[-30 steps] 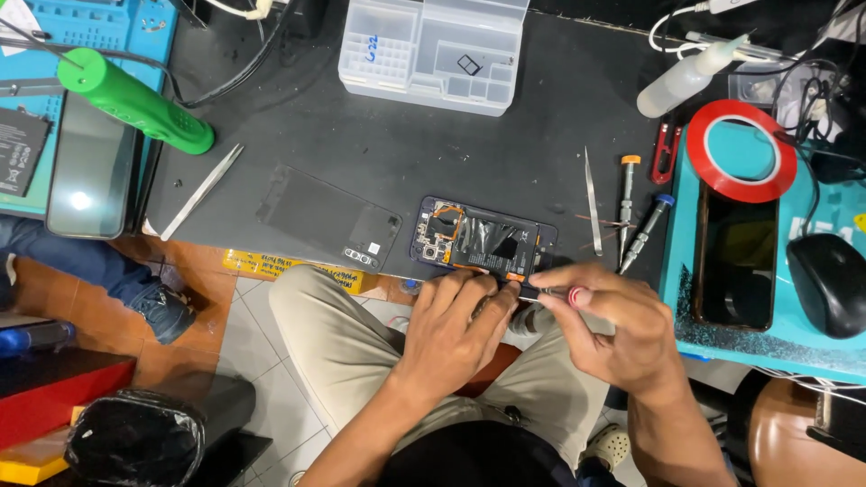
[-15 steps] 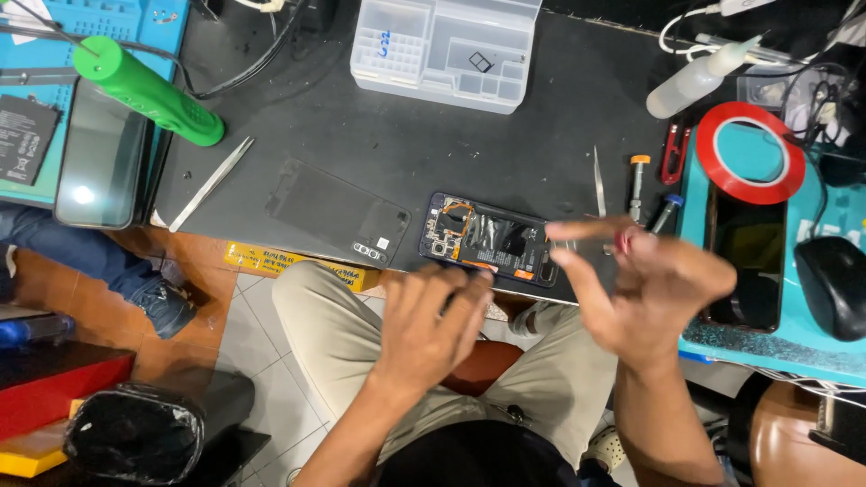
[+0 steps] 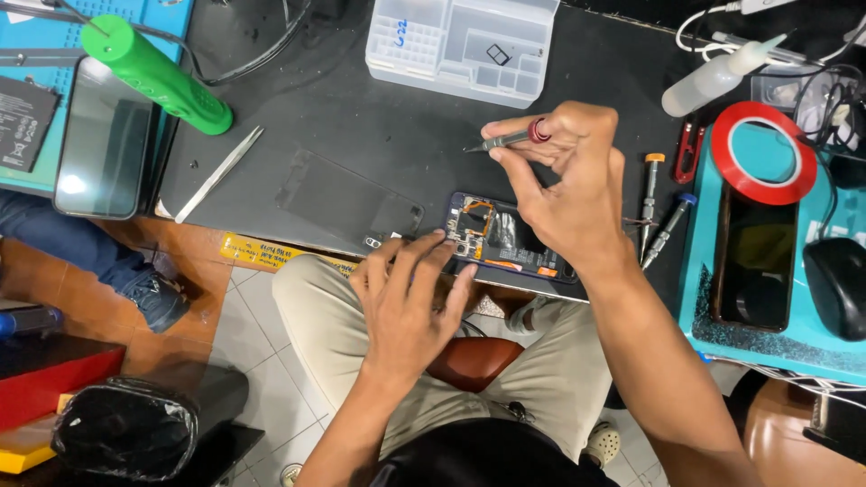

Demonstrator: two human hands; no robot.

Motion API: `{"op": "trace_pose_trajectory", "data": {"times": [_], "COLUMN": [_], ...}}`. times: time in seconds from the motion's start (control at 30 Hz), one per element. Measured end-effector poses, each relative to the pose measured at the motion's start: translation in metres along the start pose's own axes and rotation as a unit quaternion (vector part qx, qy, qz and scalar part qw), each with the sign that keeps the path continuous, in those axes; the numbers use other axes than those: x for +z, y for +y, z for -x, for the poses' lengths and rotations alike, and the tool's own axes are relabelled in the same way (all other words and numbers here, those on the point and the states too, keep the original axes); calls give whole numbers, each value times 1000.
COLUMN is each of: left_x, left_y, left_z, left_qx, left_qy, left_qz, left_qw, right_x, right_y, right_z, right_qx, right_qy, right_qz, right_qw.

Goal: Connecting internal ribbon cables and fastening screws inside a disassembled mobile phone.

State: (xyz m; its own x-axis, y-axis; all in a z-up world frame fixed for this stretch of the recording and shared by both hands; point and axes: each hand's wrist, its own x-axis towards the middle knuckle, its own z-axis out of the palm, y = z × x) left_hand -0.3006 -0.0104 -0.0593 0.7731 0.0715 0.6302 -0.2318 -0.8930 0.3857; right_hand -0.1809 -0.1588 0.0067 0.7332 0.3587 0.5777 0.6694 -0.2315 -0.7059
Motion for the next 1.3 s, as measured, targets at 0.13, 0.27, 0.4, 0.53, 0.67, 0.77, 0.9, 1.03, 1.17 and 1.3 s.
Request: {"op": "trace_pose_trajectory", "data": {"times": [0.13,0.27,0.4,0.53,0.67,0.77,0.9,1.03,1.17,1.3], "left_x": [-1,-5,-13,-13,-14,-14,-15,-16,-20,-24], "left_y": [-2,-1,-4,-7,-7,-10,-8,2,11,14], "left_z": [-2,-8,-18,-19,-22,-27,-40,-44,-43,-42], "left_qx": [1,-11,-16,-28,-35,-31,-3,26,19,22], "left_qy": [10,26,43,46,40,33,18,26,38,38], "left_qz": [10,34,39,41,61,79,115,127,148,159], "left_qw": [1000,999,998,998,997,996,993,991,988,986], "right_x": [1,0,1,1,-2,-7,-19,-28,-31,-29], "right_y": [4,1,5,3,0,-10,-15,-27,-44,-42], "right_z": [0,0,2,2,6,15,28,41,51,57], "right_qx": [-12,-19,-5,14,-25,-38,-116,-148,-96,-106], "right_qy": [-11,1,4,-5,11,20,41,57,63,79], "right_qz": [3,5,-7,-2,-15,-50,-101,-88,10,35], "right_qw": [1000,1000,1000,1000,1000,998,987,983,993,991]}}
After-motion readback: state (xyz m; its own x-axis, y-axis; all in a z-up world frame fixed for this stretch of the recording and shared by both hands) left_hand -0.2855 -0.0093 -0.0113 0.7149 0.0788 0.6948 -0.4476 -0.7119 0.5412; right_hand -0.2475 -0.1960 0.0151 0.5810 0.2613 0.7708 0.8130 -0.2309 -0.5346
